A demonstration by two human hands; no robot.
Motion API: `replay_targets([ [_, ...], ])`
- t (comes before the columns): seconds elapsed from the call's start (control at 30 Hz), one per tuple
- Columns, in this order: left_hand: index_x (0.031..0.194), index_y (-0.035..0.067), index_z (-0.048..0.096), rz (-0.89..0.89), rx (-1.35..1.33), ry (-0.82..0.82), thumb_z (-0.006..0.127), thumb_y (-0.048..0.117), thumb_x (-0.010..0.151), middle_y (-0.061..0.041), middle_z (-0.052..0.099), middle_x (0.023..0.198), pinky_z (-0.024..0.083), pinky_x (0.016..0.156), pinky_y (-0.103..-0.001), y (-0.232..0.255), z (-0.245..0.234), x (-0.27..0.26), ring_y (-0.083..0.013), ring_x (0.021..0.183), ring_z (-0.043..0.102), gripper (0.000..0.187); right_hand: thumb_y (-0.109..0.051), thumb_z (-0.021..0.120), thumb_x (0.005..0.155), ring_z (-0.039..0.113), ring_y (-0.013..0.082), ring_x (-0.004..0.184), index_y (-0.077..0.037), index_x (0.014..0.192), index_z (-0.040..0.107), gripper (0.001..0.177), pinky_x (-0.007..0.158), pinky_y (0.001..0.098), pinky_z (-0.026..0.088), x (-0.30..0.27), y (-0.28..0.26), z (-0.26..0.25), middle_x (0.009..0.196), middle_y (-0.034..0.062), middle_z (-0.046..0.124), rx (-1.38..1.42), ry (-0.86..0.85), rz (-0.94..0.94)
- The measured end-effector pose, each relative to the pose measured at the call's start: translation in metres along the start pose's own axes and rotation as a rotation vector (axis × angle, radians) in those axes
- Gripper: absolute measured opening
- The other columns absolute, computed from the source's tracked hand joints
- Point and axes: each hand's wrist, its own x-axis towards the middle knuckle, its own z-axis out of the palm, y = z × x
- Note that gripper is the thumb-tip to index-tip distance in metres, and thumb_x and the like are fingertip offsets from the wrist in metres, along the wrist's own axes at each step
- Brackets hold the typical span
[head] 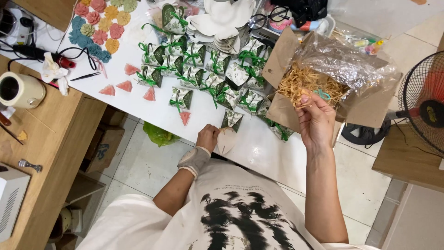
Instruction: Packaging handmade candles into small bags and a cardboard box with shredded paper filler.
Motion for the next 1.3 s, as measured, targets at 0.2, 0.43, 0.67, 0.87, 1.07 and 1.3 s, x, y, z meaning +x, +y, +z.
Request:
replay_targets([
  [0.2,0.091,-0.004,0.074,0.013,-0.097,0.032,0.074,0.006,0.088,-0.017,0.071,0.088,0.055,0.067,-0.038,0.031,-0.046,0.006,-0.0279,0.070,0.068,0.010,0.002,0.069,0.098,0.072,0.0149,0.085,0.007,0.115,0.070,0.017,0.079,0.0267,0.062,-0.001,-0.003,-0.023,0.100,0.0107,0.074,0.040,0.026,-0.051],
  [0.43,0.097,-0.001,0.072,0.343,-0.463,-0.083,0.072,0.009,0.095,-0.008,0.070,0.094,0.058,0.067,-0.027,0.205,-0.063,0.093,-0.0130,0.075,0.069,0.011,0.003,0.067,0.097,0.072,0.0156,0.087,0.007,0.119,0.068,0.022,0.079,0.0264,0.061,-0.002,-0.004,-0.025,0.104,0.0121,0.073,0.097,0.039,-0.049],
  [0.67,0.102,-0.003,0.070,0.699,-0.468,-0.346,0.067,-0.001,0.089,-0.013,0.069,0.095,0.057,0.071,-0.033,0.323,-0.041,0.138,-0.0258,0.079,0.072,0.013,0.002,0.066,0.092,0.070,0.0113,0.086,-0.002,0.136,0.063,0.044,0.077,0.0246,0.060,-0.004,-0.035,-0.008,0.105,0.0091,0.074,0.076,-0.048,0.006],
  [0.87,0.093,0.000,0.074,0.756,-0.276,-0.267,0.069,-0.002,0.084,-0.016,0.075,0.090,0.058,0.074,-0.039,0.336,-0.036,0.155,-0.0304,0.080,0.074,0.010,0.000,0.068,0.097,0.069,0.0118,0.085,0.007,0.135,0.063,0.039,0.074,0.0254,0.060,0.010,-0.026,-0.012,0.107,0.0090,0.073,-0.009,-0.061,-0.064],
  [1.07,0.093,-0.001,0.074,0.645,-0.344,-0.257,0.074,0.002,0.084,-0.016,0.076,0.089,0.059,0.071,-0.037,0.313,-0.030,0.166,-0.0276,0.077,0.076,0.009,0.000,0.064,0.098,0.072,0.0139,0.082,0.008,0.126,0.066,0.029,0.070,0.0245,0.061,0.031,-0.002,-0.013,0.105,0.0120,0.074,0.112,0.005,-0.094],
  [1.3,0.106,0.002,0.075,0.460,-0.203,-0.444,0.078,0.012,0.086,-0.012,0.075,0.098,0.060,0.073,-0.033,0.261,-0.093,0.148,-0.0205,0.079,0.073,0.022,0.002,0.061,0.102,0.070,0.0132,0.078,0.008,0.121,0.068,0.022,0.068,0.0218,0.061,0.039,-0.010,-0.032,0.101,0.0135,0.073,0.113,0.105,-0.070],
])
